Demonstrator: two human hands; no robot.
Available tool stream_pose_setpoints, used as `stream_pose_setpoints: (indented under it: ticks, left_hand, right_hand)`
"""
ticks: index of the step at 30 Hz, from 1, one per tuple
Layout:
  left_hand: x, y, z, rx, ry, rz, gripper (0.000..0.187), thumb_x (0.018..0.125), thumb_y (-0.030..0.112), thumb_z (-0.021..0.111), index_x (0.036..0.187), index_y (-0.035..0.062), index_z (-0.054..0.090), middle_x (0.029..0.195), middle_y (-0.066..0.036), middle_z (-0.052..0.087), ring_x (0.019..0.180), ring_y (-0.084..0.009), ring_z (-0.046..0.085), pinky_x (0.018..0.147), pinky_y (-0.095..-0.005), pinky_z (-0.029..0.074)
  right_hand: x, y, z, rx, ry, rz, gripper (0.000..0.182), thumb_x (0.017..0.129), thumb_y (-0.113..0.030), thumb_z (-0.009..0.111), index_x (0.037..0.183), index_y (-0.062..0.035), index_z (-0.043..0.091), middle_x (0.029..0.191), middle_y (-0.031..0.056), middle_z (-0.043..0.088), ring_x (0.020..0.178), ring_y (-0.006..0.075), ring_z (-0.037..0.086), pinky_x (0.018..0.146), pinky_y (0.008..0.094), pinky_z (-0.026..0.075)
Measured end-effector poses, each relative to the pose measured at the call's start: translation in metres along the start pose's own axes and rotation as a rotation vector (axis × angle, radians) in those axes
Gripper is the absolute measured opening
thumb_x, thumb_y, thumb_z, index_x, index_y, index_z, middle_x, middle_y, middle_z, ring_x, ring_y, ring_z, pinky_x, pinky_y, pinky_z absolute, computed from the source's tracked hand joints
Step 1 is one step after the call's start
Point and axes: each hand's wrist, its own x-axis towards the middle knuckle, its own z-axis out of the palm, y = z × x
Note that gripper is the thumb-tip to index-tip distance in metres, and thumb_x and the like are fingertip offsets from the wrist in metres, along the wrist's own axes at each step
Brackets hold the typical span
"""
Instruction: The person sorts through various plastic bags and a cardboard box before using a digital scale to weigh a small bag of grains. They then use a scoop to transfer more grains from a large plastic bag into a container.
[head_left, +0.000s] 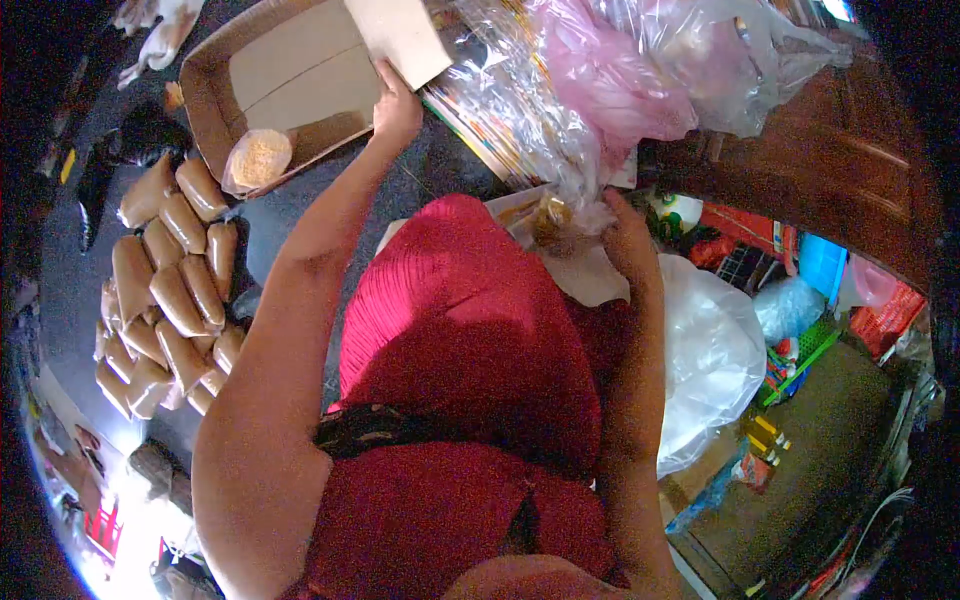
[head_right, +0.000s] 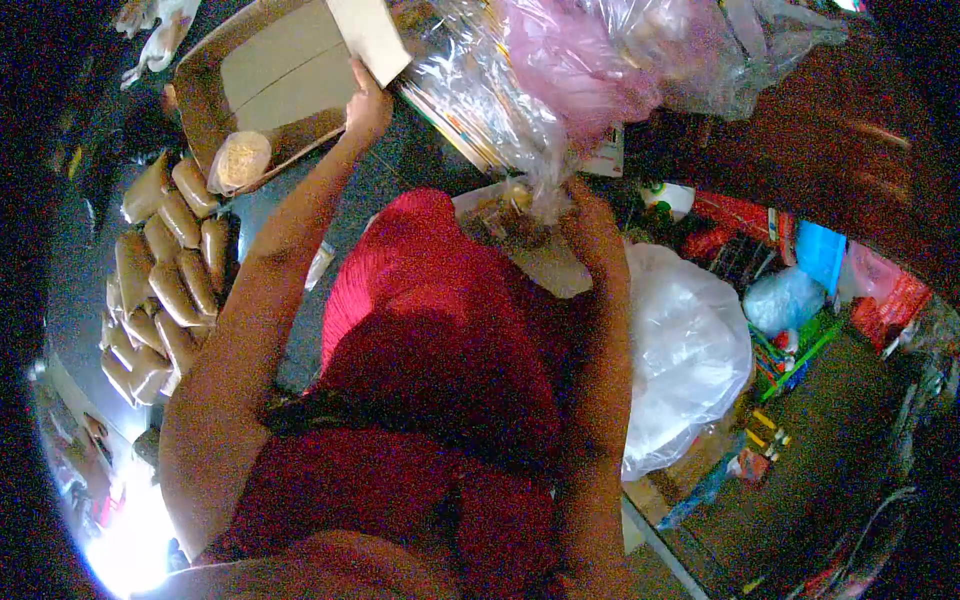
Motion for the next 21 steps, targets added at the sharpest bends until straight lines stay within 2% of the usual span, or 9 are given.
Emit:
stream_pose_setpoints:
  ticks: [2, 4, 8, 11, 13, 14, 17, 19, 21]
  left_hand:
    - [-0.008, 0.002, 0.003, -0.024, -0.009, -0.036, 0.083, 0.079, 0.011, 0.045, 0.130, -0.0085, -0.018, 0.125, -0.036, 0.032, 0.092, -0.0460, 0.054, 0.079, -0.0463, 0.046]
    - [-0.015, 0.010, 0.007, 0.013, -0.040, -0.027, 0.082, 0.078, 0.008, 0.044, 0.131, -0.0084, -0.017, 0.125, -0.036, 0.033, 0.093, -0.0449, 0.055, 0.079, -0.0463, 0.046]
    - [-0.032, 0.020, 0.012, 0.041, -0.117, -0.020, 0.087, 0.077, 0.009, 0.050, 0.129, -0.0116, -0.017, 0.120, -0.036, 0.036, 0.093, -0.0422, 0.056, 0.079, -0.0426, 0.048]
    - [-0.042, 0.029, 0.024, 0.040, -0.113, -0.060, 0.087, 0.075, 0.007, 0.050, 0.129, -0.0136, -0.015, 0.121, -0.035, 0.034, 0.092, -0.0418, 0.056, 0.076, -0.0408, 0.049]
    - [-0.050, 0.032, 0.040, 0.014, -0.104, -0.002, 0.089, 0.074, 0.007, 0.052, 0.129, -0.0128, -0.015, 0.121, -0.036, 0.034, 0.091, -0.0419, 0.057, 0.073, -0.0415, 0.050]
    - [-0.055, 0.034, 0.048, -0.009, -0.089, 0.026, 0.089, 0.074, 0.007, 0.053, 0.130, -0.0123, -0.015, 0.121, -0.036, 0.034, 0.090, -0.0421, 0.057, 0.072, -0.0417, 0.050]
    - [-0.071, 0.044, 0.067, 0.007, 0.007, 0.007, 0.089, 0.075, 0.007, 0.053, 0.130, -0.0111, -0.014, 0.123, -0.037, 0.032, 0.087, -0.0422, 0.058, 0.071, -0.0419, 0.051]
    - [-0.080, 0.049, 0.076, -0.010, -0.031, -0.015, 0.089, 0.075, 0.007, 0.053, 0.131, -0.0109, -0.014, 0.124, -0.037, 0.031, 0.086, -0.0423, 0.058, 0.071, -0.0420, 0.051]
    - [-0.087, 0.058, 0.086, -0.039, -0.089, -0.054, 0.088, 0.076, 0.007, 0.052, 0.131, -0.0105, -0.015, 0.126, -0.038, 0.028, 0.085, -0.0433, 0.059, 0.072, -0.0419, 0.051]
  right_hand:
    - [-0.001, 0.002, 0.001, 0.023, 0.032, -0.017, 0.043, 0.063, 0.007, 0.046, 0.105, -0.0023, 0.051, 0.096, 0.0194, 0.060, 0.087, 0.0327, 0.059, 0.077, 0.0364, 0.045]
    - [-0.005, 0.003, 0.001, 0.128, 0.210, -0.117, 0.037, 0.064, 0.007, 0.048, 0.100, -0.0017, 0.052, 0.096, 0.0172, 0.059, 0.088, 0.0299, 0.057, 0.077, 0.0353, 0.044]
    - [-0.010, -0.010, -0.009, 0.156, 0.146, -0.086, 0.033, 0.067, 0.004, 0.052, 0.099, -0.0028, 0.052, 0.095, 0.0158, 0.058, 0.089, 0.0273, 0.056, 0.077, 0.0335, 0.044]
    - [-0.010, -0.018, -0.009, 0.125, 0.211, -0.096, 0.030, 0.069, 0.001, 0.055, 0.099, -0.0048, 0.052, 0.094, 0.0148, 0.058, 0.088, 0.0260, 0.056, 0.077, 0.0326, 0.043]
    - [-0.015, -0.027, -0.014, 0.201, 0.124, 0.065, 0.029, 0.071, -0.001, 0.057, 0.099, -0.0064, 0.052, 0.093, 0.0144, 0.058, 0.088, 0.0264, 0.056, 0.077, 0.0332, 0.043]
    - [-0.014, -0.020, -0.012, 0.202, 0.123, 0.066, 0.029, 0.071, -0.001, 0.057, 0.099, -0.0064, 0.052, 0.093, 0.0144, 0.058, 0.088, 0.0264, 0.056, 0.077, 0.0332, 0.043]
    - [-0.009, -0.006, -0.005, 0.157, 0.147, -0.072, 0.031, 0.070, 0.000, 0.053, 0.100, -0.0061, 0.052, 0.093, 0.0151, 0.059, 0.087, 0.0306, 0.057, 0.078, 0.0339, 0.044]
    - [-0.008, -0.008, 0.000, 0.105, 0.250, -0.214, 0.036, 0.066, 0.003, 0.048, 0.101, -0.0052, 0.052, 0.093, 0.0170, 0.059, 0.088, 0.0346, 0.057, 0.080, 0.0358, 0.044]
    - [-0.007, -0.010, -0.001, 0.093, 0.172, -0.140, 0.038, 0.065, 0.003, 0.046, 0.103, -0.0041, 0.052, 0.095, 0.0183, 0.059, 0.090, 0.0356, 0.056, 0.081, 0.0370, 0.043]
